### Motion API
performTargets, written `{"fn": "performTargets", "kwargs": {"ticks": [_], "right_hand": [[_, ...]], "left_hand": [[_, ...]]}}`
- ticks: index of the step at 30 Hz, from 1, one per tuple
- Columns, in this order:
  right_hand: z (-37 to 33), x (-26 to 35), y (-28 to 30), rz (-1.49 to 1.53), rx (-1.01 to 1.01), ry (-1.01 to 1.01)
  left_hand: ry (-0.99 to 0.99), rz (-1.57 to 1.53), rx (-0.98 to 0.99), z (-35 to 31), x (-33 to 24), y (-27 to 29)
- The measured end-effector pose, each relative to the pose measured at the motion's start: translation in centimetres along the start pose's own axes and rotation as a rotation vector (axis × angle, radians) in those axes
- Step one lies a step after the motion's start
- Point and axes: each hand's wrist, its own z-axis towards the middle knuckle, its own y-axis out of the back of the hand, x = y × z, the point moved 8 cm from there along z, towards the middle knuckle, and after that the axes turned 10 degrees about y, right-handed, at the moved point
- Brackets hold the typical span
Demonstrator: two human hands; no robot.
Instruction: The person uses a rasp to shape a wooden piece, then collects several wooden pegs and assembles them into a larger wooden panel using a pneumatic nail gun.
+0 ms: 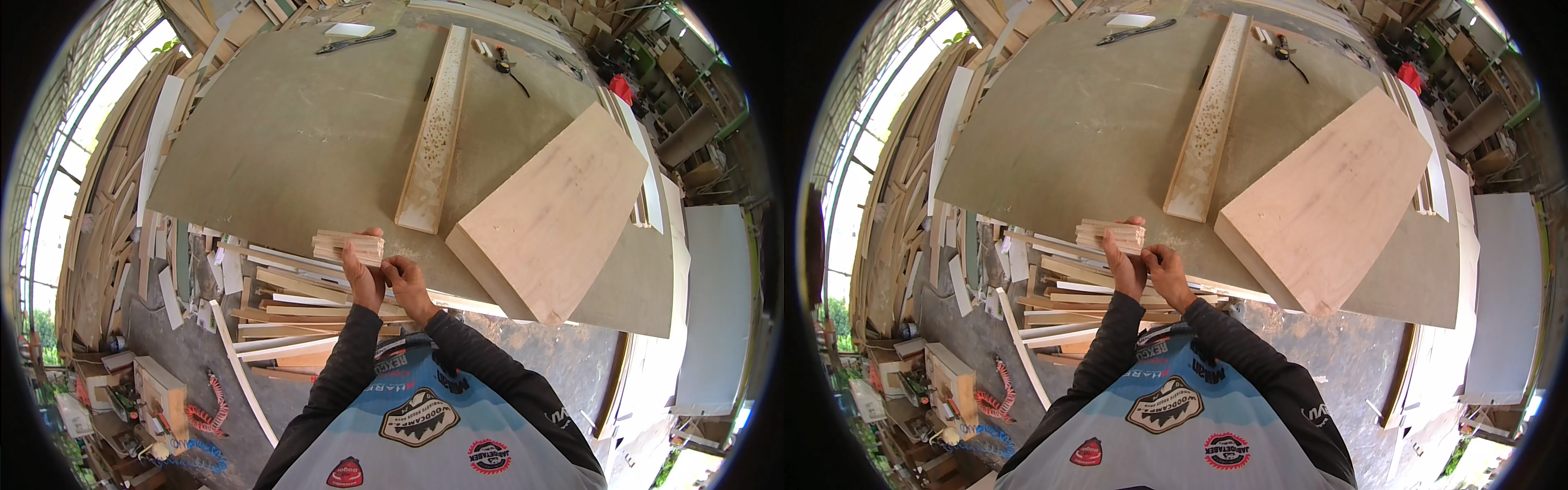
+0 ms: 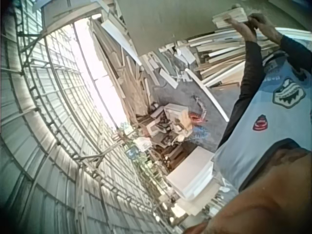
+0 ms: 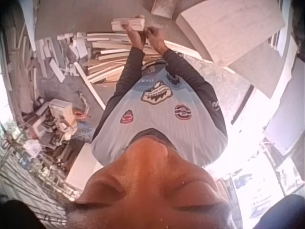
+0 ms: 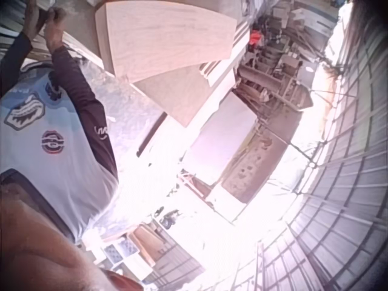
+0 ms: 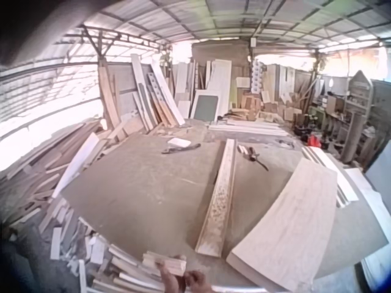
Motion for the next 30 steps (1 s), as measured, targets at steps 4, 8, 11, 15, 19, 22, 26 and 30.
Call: {"fn": "performTargets", "kwargs": {"ticks": [4, 8, 11, 15, 19, 22, 26, 30], "right_hand": [[0.2, 2.6, -0.9, -0.297, 0.049, 0.232], [-1.0, 2.2, -0.6, -0.652, 0.252, 0.324], [-2.0, 1.8, 1.9, -0.645, 0.299, 0.099], [-4.9, 0.7, 7.2, -0.661, 0.17, 0.008], [-9.0, -1.4, 12.7, -0.713, 0.041, -0.097], [-12.5, -3.0, 16.0, -0.701, -0.034, -0.141], [-16.4, -4.4, 19.8, -0.744, -0.161, 0.172], [-17.8, -8.2, 20.3, -0.755, 0.033, -0.09]], "left_hand": [[0.071, -0.078, -0.061, 0.8, 0.3, 0.7], [0.27, 0.164, -0.306, 4.4, 1.7, 5.0], [0.042, 0.763, -0.536, 9.3, 0.3, 9.9], [0.035, 1.222, -0.656, 14.0, -1.1, 12.5], [-0.048, 1.512, -0.73, 14.1, -1.7, 10.5], [-0.14, 1.365, -0.583, 11.6, -1.3, 9.4], [-0.257, 1.303, -0.474, 6.3, 0.9, 10.7], [-0.45, 1.202, -0.522, 0.3, -0.9, 15.2]]}}
